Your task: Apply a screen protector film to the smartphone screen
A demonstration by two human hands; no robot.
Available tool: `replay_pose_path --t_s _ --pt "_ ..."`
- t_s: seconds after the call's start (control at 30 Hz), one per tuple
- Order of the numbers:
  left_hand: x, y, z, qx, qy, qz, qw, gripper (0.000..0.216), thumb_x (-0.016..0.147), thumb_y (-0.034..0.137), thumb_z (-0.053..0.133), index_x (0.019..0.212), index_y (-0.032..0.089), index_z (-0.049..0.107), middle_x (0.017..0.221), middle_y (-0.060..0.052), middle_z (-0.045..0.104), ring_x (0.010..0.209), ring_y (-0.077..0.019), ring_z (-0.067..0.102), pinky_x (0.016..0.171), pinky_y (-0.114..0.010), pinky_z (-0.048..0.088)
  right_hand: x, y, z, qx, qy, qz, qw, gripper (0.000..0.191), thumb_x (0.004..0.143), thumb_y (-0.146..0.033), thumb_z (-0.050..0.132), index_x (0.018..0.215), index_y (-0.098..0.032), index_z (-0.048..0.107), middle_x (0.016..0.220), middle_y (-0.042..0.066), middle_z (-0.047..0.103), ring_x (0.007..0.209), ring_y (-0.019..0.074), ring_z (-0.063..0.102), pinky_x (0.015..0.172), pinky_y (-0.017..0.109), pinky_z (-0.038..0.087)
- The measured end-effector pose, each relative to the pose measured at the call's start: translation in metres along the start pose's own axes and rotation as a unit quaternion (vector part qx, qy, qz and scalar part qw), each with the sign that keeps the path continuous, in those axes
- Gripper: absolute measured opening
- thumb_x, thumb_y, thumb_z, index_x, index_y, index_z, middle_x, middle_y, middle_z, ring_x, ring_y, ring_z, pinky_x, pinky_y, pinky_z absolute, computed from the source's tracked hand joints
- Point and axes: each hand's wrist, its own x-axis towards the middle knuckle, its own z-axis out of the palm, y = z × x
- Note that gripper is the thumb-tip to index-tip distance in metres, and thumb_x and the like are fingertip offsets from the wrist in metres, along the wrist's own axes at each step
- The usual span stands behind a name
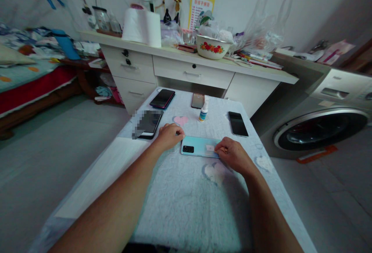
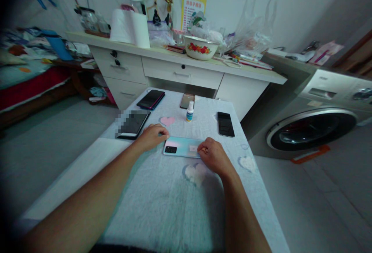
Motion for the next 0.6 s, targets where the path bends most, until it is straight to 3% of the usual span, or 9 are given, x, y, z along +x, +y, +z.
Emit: replay_pose_path --t_s 0.6 --pt "0.001 -0.003 0.002 -0.006 0.005 0.005 1.0 0.017 0.077 0.031 0.057 0.08 0.023 0.072 0.096 -0.002 0.07 0.098 -0.023 0.059 0.089 -0.036 0.04 0.023 0.001 0.021 -0.058 0.107 0.017 0.992 0.02 0.085 -0.01 0.053 0.087 -0.014 0.073 0.086 0.006 0.062 0.079 0.0153 0.058 0.077 0.025 0.041"
